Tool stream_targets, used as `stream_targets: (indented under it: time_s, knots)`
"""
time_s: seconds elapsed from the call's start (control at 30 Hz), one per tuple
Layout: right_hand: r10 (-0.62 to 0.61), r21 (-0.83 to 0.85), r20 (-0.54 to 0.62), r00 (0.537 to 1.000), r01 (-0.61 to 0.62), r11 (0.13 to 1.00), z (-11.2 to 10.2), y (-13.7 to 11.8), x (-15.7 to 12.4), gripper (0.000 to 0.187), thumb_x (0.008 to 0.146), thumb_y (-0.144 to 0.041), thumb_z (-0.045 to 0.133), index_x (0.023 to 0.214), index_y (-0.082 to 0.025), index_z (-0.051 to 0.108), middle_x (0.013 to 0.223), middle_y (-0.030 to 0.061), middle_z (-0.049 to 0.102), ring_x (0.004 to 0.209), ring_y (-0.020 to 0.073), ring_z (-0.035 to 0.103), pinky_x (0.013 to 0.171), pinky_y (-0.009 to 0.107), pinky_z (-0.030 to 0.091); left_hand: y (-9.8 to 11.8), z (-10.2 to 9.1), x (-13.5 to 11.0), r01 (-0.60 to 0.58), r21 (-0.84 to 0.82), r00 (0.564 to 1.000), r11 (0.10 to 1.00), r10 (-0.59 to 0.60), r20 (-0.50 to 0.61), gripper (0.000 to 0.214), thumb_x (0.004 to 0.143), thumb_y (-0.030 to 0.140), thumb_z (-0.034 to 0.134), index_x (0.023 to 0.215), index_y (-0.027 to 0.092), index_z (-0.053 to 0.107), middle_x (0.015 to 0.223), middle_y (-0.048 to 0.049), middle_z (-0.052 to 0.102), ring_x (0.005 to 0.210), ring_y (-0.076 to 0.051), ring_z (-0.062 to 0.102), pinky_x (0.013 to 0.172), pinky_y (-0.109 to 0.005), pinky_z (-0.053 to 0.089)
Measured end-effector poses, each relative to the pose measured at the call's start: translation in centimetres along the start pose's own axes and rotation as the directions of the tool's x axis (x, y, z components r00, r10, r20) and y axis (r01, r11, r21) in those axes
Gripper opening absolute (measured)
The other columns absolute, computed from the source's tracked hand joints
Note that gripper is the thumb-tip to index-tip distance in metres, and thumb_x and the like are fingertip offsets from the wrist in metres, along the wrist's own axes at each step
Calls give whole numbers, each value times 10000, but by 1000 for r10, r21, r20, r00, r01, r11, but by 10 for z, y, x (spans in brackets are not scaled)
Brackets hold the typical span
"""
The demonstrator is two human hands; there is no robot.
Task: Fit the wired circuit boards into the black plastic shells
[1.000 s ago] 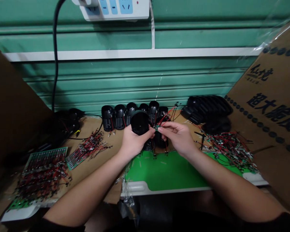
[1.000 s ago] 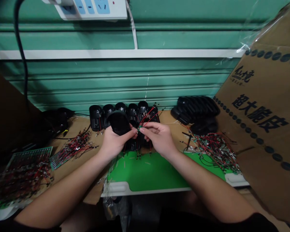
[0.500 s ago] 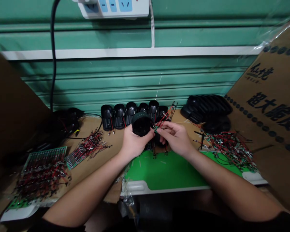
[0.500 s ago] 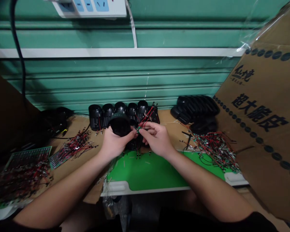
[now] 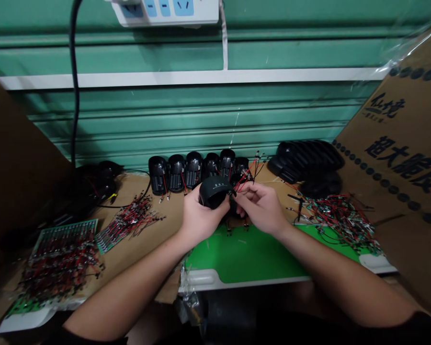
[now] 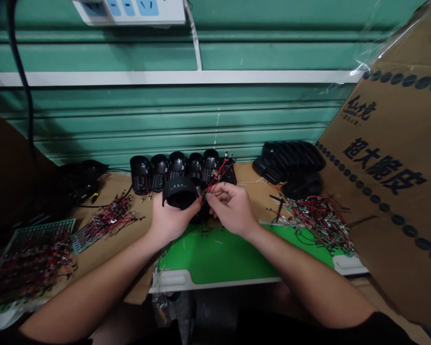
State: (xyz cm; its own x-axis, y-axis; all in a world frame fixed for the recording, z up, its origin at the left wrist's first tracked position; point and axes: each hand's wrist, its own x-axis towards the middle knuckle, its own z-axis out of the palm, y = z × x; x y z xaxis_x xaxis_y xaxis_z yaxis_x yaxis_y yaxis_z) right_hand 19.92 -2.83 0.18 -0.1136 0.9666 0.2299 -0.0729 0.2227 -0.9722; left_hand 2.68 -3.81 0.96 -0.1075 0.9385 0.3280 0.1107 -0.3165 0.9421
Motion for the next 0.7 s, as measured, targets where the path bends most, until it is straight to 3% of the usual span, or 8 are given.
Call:
stream_targets:
  time_s: [0.17, 0.33, 0.7]
  knots:
    - [33, -6, -3, 999, -33, 999, -1, -4, 0, 410, 770, -496, 940, 819, -197, 665, 614, -11, 647, 484, 131, 611, 434, 240, 503, -3, -4, 0, -40, 81, 998, 996, 43, -45, 200, 701, 247, 875, 831, 138, 770, 808, -26, 772, 728, -93, 646, 725, -198, 534]
    - [27, -74, 4, 1000, -26, 997, -8, -12, 3, 296, 811, -423, 862, 825, -194, 675, 604, -15, 641, 453, 115, 578, 434, 240, 469, 1, -6, 9, 5, 48, 994, 999, 1, -106, 240, 740, 293, 884, 882, 125, 789, 911, -67, 812, 828, -117, 715, 889, -241, 601]
    - [-27, -98, -50, 998, 22, 995, -18, -10, 7, 279, 840, -458, 803, 846, -196, 709, 548, -17, 623, 429, 124, 541, 432, 244, 415, -5, -10, 20, 30, -13, 989, 999, -31, -147, 243, 771, 330, 889, 840, 124, 780, 865, -60, 807, 766, -109, 744, 827, -227, 628]
